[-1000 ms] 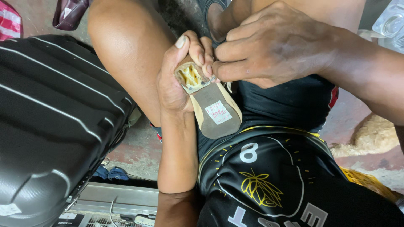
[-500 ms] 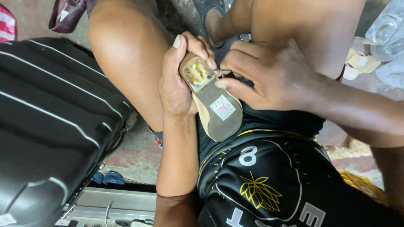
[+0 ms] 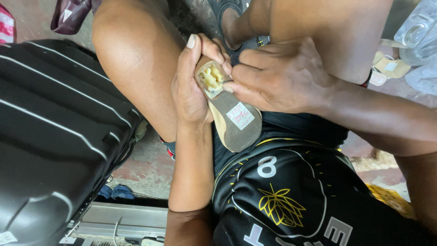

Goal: The person sits on the floor and uses a small metal tool to scrape and clean the heel area of a beige shoe. They hold the shoe steady with one hand while working on the heel with the other, focusing on removing material from the heel's surface.

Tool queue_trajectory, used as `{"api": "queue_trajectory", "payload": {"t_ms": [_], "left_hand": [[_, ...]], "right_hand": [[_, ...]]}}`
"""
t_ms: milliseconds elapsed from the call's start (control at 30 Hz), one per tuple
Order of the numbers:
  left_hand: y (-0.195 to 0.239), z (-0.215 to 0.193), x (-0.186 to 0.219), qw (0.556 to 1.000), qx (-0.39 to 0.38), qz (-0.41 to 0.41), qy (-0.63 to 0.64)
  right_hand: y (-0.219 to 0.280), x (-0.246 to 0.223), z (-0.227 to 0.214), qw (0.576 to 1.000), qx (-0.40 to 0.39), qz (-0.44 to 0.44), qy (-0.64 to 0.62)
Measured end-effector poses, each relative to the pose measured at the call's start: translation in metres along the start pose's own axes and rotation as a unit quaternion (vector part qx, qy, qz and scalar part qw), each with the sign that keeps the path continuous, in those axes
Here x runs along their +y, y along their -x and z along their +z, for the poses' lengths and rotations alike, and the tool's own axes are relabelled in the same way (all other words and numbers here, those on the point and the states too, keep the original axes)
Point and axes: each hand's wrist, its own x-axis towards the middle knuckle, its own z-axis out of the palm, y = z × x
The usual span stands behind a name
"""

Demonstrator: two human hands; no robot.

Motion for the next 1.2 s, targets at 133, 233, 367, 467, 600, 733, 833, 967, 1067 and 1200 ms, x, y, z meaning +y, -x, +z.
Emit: {"api": "queue_trajectory", "payload": {"t_ms": [133,233,367,467,600,733,833,967,1067,1200], "left_hand": [[-0.002,0.000,0.001,0.999,-0.004,-0.011,0.039],[-0.006,-0.003,0.005,0.996,-0.020,-0.011,0.091],[-0.005,-0.005,0.007,0.996,-0.052,0.000,0.076],[0.000,-0.005,0.006,0.997,-0.039,-0.008,0.064],[0.002,-0.005,0.004,0.998,-0.035,0.012,0.050],[0.001,-0.003,0.003,0.998,-0.023,0.036,0.035],[0.001,-0.002,0.002,0.998,-0.018,0.046,0.024],[0.003,-0.002,0.003,0.998,-0.017,0.043,0.031],[0.001,-0.001,0.003,0.999,-0.012,0.038,0.033],[0.003,-0.001,0.003,0.998,-0.014,0.040,0.039]], "right_hand": [[0.003,-0.003,-0.001,0.995,-0.045,-0.016,-0.090],[0.010,-0.011,0.002,0.991,-0.074,-0.040,-0.100],[0.020,-0.003,0.001,0.977,-0.096,0.117,-0.147],[0.026,-0.009,-0.004,0.956,-0.098,0.183,-0.208],[0.022,-0.020,-0.015,0.944,-0.111,0.204,-0.236],[0.017,-0.026,-0.019,0.951,-0.099,0.177,-0.231],[0.015,-0.026,-0.018,0.956,-0.084,0.162,-0.228],[0.014,-0.028,-0.016,0.946,-0.073,0.189,-0.254],[0.012,-0.028,-0.015,0.939,-0.078,0.208,-0.261],[0.011,-0.028,-0.016,0.917,-0.104,0.240,-0.302]]}}
